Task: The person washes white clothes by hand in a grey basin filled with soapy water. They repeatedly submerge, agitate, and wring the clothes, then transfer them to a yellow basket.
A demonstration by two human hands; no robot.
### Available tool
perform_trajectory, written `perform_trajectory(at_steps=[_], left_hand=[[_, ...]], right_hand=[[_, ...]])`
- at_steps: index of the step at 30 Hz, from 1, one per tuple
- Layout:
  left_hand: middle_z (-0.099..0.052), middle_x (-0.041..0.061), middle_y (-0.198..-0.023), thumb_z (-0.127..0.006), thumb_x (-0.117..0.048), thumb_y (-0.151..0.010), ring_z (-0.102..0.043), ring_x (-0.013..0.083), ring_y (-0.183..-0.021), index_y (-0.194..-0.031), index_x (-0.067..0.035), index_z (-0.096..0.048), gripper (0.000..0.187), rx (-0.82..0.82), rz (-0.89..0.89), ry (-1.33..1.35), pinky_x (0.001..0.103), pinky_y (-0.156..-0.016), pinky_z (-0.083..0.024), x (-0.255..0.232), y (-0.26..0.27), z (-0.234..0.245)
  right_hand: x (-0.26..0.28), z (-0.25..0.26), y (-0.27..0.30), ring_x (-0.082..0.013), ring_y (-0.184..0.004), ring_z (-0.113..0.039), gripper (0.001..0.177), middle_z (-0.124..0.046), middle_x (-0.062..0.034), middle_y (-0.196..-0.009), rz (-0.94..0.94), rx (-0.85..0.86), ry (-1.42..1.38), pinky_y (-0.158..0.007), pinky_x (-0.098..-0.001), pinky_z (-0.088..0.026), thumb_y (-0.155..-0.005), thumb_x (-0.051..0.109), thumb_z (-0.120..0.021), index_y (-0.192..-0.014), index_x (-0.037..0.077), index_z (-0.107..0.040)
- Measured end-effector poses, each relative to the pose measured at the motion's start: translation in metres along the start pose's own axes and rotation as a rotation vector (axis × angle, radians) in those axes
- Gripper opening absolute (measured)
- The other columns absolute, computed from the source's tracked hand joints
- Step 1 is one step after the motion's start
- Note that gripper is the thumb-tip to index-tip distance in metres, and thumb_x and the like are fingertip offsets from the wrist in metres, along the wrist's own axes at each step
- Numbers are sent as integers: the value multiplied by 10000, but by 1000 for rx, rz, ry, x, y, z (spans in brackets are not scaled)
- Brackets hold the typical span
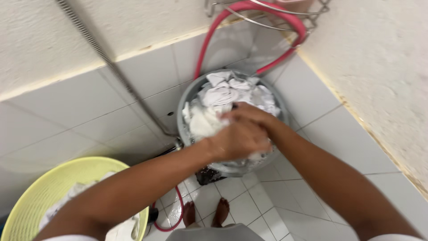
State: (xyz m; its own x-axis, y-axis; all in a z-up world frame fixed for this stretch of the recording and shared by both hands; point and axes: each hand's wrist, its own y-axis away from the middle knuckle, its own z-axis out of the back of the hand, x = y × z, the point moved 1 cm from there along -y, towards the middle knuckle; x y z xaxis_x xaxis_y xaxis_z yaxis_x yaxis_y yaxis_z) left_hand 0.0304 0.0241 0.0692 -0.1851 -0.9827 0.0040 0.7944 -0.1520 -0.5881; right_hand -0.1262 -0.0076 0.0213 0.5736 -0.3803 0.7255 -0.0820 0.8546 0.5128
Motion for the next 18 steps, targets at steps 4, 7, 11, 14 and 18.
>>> perform_trajectory(at_steps=[4,7,11,14,18], left_hand=[[-707,118,-1055,-894,-131,-582,-691,319,-961,-1017,-66,-679,490,-330,391,180,404,-829,-576,37,88,109],[-697,92,-1013,-806,-6,-703,-702,310,-923,-956,-80,-638,313,-365,737,-102,403,-795,-574,21,180,174],[-695,98,-1032,-766,-51,-765,-684,332,-956,-977,-86,-647,246,-261,1238,-334,423,-813,-548,-31,342,199],[-596,197,-1293,-801,-283,-789,-591,387,-1198,-1230,-77,-609,523,-106,1568,-418,518,-974,-503,-87,458,159],[-128,245,-1647,-765,-505,-867,-224,412,-1461,-1608,-128,-290,957,94,2176,-103,612,-1084,-235,-142,566,90]], right_hand=[[13,-40,-3,-202,-1295,-506,562,-528,-45,-1399,302,231,-708,-1097,-405,-425,-1013,460,-630,-1423,123,-446],[18,-64,15,-211,-1228,-575,614,-570,-54,-1341,199,116,-653,-1037,-445,-495,-931,492,-649,-1394,106,-526],[-31,-53,17,-272,-1149,-711,595,-747,-138,-1193,4,-216,425,-978,-416,-558,-866,556,-663,-1213,74,-680],[-89,-35,11,-308,-1218,-665,672,-711,-142,-1273,-252,-206,746,-1040,-455,-522,-852,576,-706,-1323,102,-628],[-148,-56,-12,-361,-1270,-578,663,-616,-156,-1363,-221,-287,884,-1020,-499,-480,-799,490,-771,-1320,108,-622]])
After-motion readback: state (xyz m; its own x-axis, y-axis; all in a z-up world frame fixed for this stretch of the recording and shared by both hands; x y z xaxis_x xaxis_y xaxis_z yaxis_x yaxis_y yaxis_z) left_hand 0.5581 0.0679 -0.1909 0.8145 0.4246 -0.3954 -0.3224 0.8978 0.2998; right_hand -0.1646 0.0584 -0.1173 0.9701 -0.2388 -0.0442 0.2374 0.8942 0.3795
